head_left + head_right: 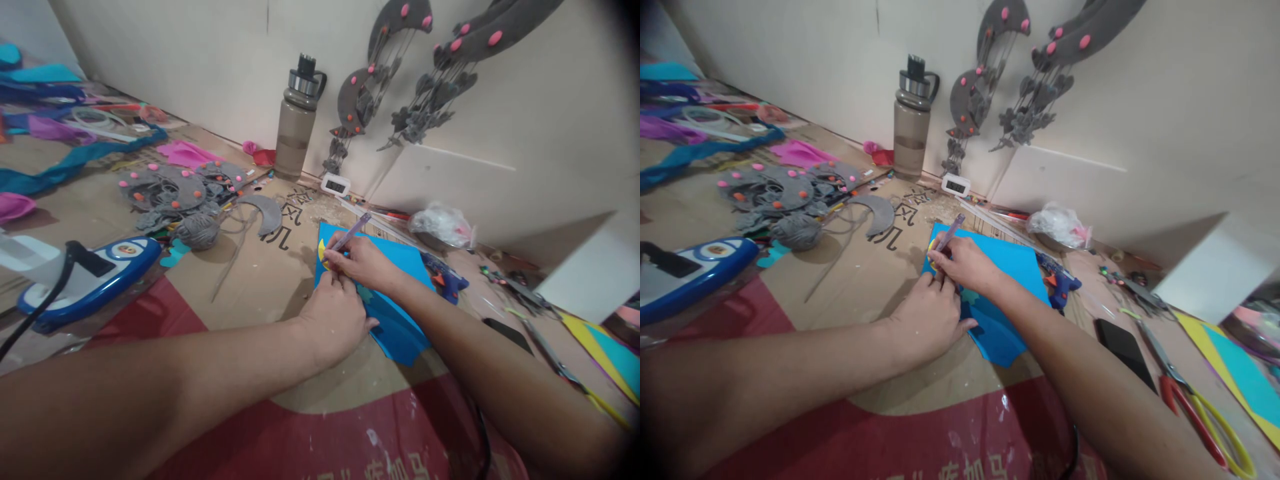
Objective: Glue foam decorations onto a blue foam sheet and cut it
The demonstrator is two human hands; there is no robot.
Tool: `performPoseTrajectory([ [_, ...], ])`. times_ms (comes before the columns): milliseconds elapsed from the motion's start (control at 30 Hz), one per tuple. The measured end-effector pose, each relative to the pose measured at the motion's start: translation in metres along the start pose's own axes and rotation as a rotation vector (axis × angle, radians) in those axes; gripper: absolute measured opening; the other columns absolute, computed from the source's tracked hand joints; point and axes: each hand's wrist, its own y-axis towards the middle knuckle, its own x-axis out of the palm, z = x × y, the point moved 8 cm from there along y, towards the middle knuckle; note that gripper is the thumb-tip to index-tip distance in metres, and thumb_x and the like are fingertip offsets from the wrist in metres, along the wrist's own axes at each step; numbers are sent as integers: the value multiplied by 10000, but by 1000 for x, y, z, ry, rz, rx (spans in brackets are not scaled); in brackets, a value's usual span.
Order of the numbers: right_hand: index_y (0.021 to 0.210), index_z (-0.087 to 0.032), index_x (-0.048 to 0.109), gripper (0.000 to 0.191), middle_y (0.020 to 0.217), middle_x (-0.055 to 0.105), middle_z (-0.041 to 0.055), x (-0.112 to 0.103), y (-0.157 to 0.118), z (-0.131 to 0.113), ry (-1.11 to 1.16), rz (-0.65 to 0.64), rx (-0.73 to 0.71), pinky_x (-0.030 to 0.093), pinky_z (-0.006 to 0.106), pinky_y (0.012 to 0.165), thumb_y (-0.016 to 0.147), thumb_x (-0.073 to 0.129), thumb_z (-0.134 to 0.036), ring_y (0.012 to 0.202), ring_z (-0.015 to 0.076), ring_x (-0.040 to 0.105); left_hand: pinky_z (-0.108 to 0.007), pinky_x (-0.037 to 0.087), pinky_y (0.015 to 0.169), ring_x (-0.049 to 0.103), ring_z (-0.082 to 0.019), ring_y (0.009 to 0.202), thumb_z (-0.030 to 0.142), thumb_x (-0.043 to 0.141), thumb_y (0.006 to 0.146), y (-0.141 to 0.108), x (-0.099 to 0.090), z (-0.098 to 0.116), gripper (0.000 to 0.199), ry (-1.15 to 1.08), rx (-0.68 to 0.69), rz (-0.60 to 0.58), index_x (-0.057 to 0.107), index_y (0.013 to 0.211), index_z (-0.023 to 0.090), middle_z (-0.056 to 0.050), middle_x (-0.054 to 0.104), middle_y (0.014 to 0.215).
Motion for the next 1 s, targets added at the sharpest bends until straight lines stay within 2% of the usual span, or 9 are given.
performPoseTrajectory([
  [367, 780, -185, 614, 166, 755, 671, 12, 1, 5, 1, -45, 27, 17, 447, 256, 657, 932, 559, -224, 681, 135, 620, -520, 420, 944, 572, -457, 1211, 584, 485, 976, 0, 0, 1, 639, 27, 9, 41, 743, 1160, 29, -301, 671, 1223],
  [633, 826, -193, 587, 123, 680, 655, -8, 3, 9, 5, 3, 27, 47, 457, 247, 613, 940, 573, -238, 622, 131, 624, -488, 441, 903, 603, -426, 1158, 590, 495, 971, 0, -1, 0, 630, 37, 5, 44, 748, 1150, 41, -298, 675, 1210],
  [1000, 828, -190, 597, 135, 747, 702, 25, 1, 14, 4, -71, 27, 75, 500, 262, 678, 953, 568, -232, 697, 155, 672, -478, 436, 883, 623, -413, 1112, 581, 483, 979, 0, -2, 1, 603, 53, 11, 34, 759, 1130, 66, -278, 693, 1171],
])
